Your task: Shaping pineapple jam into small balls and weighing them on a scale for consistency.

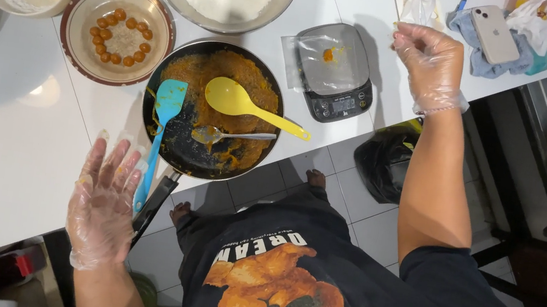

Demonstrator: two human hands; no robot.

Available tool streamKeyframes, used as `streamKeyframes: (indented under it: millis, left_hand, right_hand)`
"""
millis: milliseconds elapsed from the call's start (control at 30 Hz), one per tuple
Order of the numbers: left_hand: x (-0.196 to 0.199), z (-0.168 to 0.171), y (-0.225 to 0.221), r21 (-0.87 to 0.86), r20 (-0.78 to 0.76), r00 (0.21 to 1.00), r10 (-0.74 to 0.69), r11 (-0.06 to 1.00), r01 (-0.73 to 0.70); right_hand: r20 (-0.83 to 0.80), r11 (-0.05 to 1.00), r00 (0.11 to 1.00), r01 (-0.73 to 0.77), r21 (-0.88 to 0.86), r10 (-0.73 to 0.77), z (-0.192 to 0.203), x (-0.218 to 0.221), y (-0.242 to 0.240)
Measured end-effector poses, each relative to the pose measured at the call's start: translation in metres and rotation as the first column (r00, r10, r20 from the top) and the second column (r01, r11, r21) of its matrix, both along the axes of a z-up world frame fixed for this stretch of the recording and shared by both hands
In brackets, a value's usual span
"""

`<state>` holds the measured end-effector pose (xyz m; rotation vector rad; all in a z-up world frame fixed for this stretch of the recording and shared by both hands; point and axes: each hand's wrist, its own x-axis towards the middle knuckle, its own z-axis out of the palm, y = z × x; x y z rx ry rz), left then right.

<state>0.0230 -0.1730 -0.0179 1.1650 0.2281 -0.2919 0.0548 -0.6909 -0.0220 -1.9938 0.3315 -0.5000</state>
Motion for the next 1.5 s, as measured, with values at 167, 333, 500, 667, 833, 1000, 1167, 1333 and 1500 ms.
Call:
streamKeyframes:
  millis: [167,333,500,667,833,1000,1167,1333,1500]
  left_hand:
    - [0.001,0.002,0.006,0.046,0.191,0.972,-0.135,0.991,0.129]
    - [0.003,0.004,0.004,0.042,0.246,0.957,-0.155,0.988,0.149]
    - [0.0,0.0,0.004,0.034,0.158,0.981,-0.114,0.993,0.109]
    - [0.0,0.0,0.005,0.018,0.075,0.995,-0.061,0.998,0.06]
    - [0.0,0.0,0.009,0.009,0.09,0.995,-0.038,0.999,0.038]
    - [0.0,-0.002,0.008,-0.006,0.072,0.997,-0.034,0.999,0.035]
    - [0.004,-0.001,0.004,-0.007,0.045,0.998,-0.038,0.999,0.038]
    - [0.006,0.006,-0.025,-0.069,0.143,0.985,-0.095,0.992,0.106]
    - [0.008,0.004,-0.103,-0.408,0.198,0.973,-0.12,0.893,0.193]
  right_hand:
    - [-0.003,0.984,0.997,-0.077,-0.162,0.077,-0.015,0.003,-0.006]
    - [-0.282,0.898,0.952,-0.226,-0.378,0.12,-0.018,0.033,0.022]
    - [-0.536,0.707,0.83,-0.472,-0.527,0.154,-0.095,0.082,0.015]
    - [-0.636,0.679,0.766,-0.517,-0.522,0.094,-0.104,0.09,0.027]
    - [-0.659,0.734,0.752,-0.464,-0.496,0.03,-0.115,0.096,0.015]
    - [-0.633,0.886,0.772,-0.331,-0.324,0.057,-0.1,0.087,0.001]
    - [-0.552,0.985,0.816,-0.16,0.065,0.169,-0.056,0.07,0.008]
    - [-0.361,0.956,0.903,-0.145,0.255,0.233,-0.011,0.043,0.036]
    - [-0.172,0.859,0.935,-0.198,0.472,0.31,0.058,-0.013,0.149]
